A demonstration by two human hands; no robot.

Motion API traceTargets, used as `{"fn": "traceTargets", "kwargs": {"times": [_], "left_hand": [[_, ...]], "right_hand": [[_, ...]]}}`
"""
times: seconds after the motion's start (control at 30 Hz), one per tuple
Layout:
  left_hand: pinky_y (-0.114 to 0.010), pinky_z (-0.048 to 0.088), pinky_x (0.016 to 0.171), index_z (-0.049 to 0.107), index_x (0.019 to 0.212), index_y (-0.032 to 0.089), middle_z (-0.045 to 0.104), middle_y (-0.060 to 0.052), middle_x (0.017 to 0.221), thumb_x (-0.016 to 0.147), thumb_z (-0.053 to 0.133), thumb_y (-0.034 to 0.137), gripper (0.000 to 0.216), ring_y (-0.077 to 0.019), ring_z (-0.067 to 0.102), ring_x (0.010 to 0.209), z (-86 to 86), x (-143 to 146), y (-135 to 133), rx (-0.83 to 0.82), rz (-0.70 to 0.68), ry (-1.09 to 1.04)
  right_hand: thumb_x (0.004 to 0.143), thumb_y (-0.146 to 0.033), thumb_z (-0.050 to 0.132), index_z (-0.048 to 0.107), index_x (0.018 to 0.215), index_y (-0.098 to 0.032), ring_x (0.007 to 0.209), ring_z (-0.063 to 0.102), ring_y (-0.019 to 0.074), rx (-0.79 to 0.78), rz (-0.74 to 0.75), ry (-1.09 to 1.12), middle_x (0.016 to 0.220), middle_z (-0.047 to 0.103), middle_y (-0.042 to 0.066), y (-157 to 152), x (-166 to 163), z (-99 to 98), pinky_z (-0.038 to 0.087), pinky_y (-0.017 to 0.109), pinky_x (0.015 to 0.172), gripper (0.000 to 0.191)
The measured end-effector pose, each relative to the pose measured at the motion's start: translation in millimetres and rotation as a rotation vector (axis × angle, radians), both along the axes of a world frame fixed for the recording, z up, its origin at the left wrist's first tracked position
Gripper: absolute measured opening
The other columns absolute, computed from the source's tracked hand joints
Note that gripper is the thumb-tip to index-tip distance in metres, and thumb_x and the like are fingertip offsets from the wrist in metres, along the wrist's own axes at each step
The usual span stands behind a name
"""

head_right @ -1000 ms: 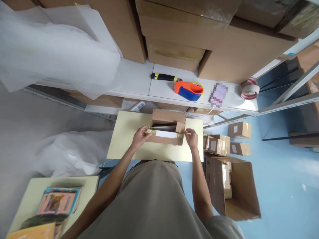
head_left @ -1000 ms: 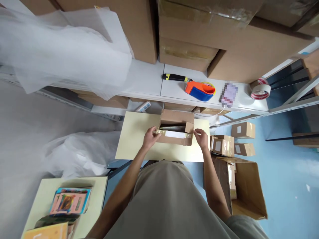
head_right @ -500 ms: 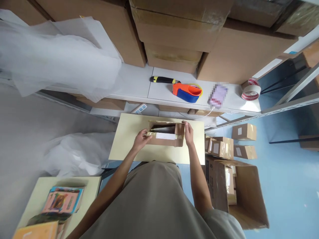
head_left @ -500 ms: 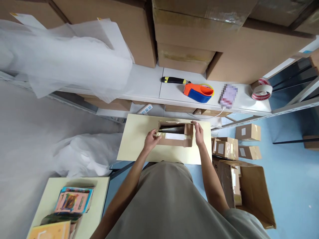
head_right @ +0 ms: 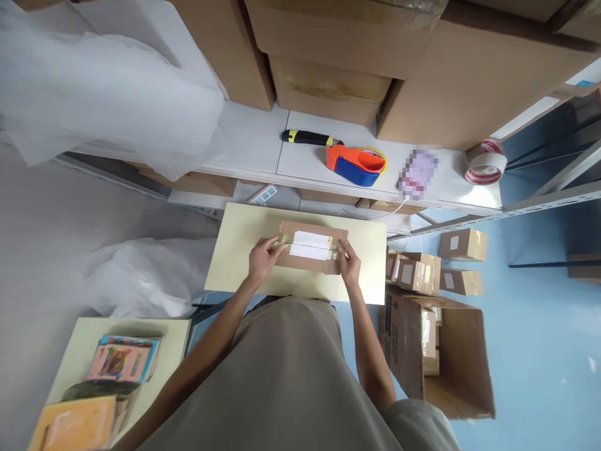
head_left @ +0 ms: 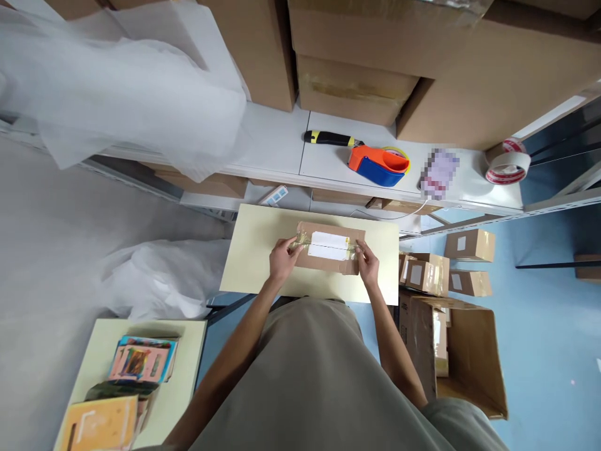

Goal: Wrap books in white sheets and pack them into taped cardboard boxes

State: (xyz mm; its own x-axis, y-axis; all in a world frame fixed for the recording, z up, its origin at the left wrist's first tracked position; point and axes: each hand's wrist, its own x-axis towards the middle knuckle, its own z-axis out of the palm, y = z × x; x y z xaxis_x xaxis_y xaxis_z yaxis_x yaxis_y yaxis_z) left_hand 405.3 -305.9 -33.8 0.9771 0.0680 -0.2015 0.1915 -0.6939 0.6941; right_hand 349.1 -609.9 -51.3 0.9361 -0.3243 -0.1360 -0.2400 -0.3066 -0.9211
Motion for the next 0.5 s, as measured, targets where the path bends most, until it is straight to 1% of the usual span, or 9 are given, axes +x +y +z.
{"fn": "traceTargets", "kwargs": {"times": [0.07,0.13,0.23,0.3,0.4,0.5], "left_hand": [[-0.033,0.059,0.091,0.081,0.132,0.026,0.078,-0.008,0.121,0.100,0.076,0.039,0.035,-0.0208,0.074,0.085,3.2,-2,2,0.029,0.005,-0.006],[-0.033,0.059,0.091,0.082,0.130,0.028,0.079,-0.007,0.123,0.100,0.076,0.039,0.033,-0.0212,0.075,0.086,5.4,-8,5,0.043,0.008,-0.008],[-0.033,0.059,0.091,0.084,0.125,0.030,0.081,-0.006,0.125,0.100,0.077,0.038,0.028,-0.0214,0.077,0.087,6.6,-16,9,0.048,0.009,0.012],[-0.033,0.060,0.091,0.085,0.122,0.029,0.082,-0.006,0.126,0.099,0.077,0.038,0.026,-0.0217,0.078,0.087,6.2,-18,11,0.036,0.008,0.022],[-0.034,0.060,0.089,0.086,0.114,0.029,0.085,-0.005,0.124,0.097,0.079,0.040,0.021,-0.0231,0.080,0.087,4.6,-11,13,0.019,0.015,0.037],[-0.034,0.060,0.090,0.084,0.106,0.028,0.087,-0.004,0.115,0.094,0.081,0.041,0.018,-0.0248,0.082,0.092,2.9,2,16,0.014,0.015,0.072]], "right_hand": [[0.104,-0.068,0.060,0.077,0.143,-0.022,0.158,0.055,0.0354,0.023,0.001,0.021,0.154,0.071,0.015,3,-9,3.5,0.059,0.055,0.117,0.063],[0.103,-0.068,0.063,0.075,0.146,-0.022,0.159,0.054,0.0357,0.042,-0.005,0.051,0.158,0.069,0.015,5,-20,2.7,0.060,0.054,0.115,0.065],[0.099,-0.071,0.067,0.075,0.148,-0.022,0.161,0.051,0.0354,0.066,-0.009,0.085,0.162,0.065,0.014,8,-32,-4.3,0.057,0.055,0.120,0.070],[0.099,-0.072,0.066,0.075,0.148,-0.022,0.164,0.047,0.0347,0.068,0.003,0.084,0.161,0.065,0.014,9,-34,-9.2,0.053,0.055,0.123,0.071],[0.101,-0.074,0.060,0.075,0.149,-0.021,0.166,0.044,0.0350,0.044,0.013,0.076,0.160,0.066,0.014,9,-32,-12.5,0.052,0.057,0.124,0.072],[0.102,-0.075,0.059,0.075,0.148,-0.018,0.165,0.045,0.0367,0.041,0.005,0.074,0.160,0.066,0.016,7,-27,-11.8,0.052,0.057,0.123,0.075]]}}
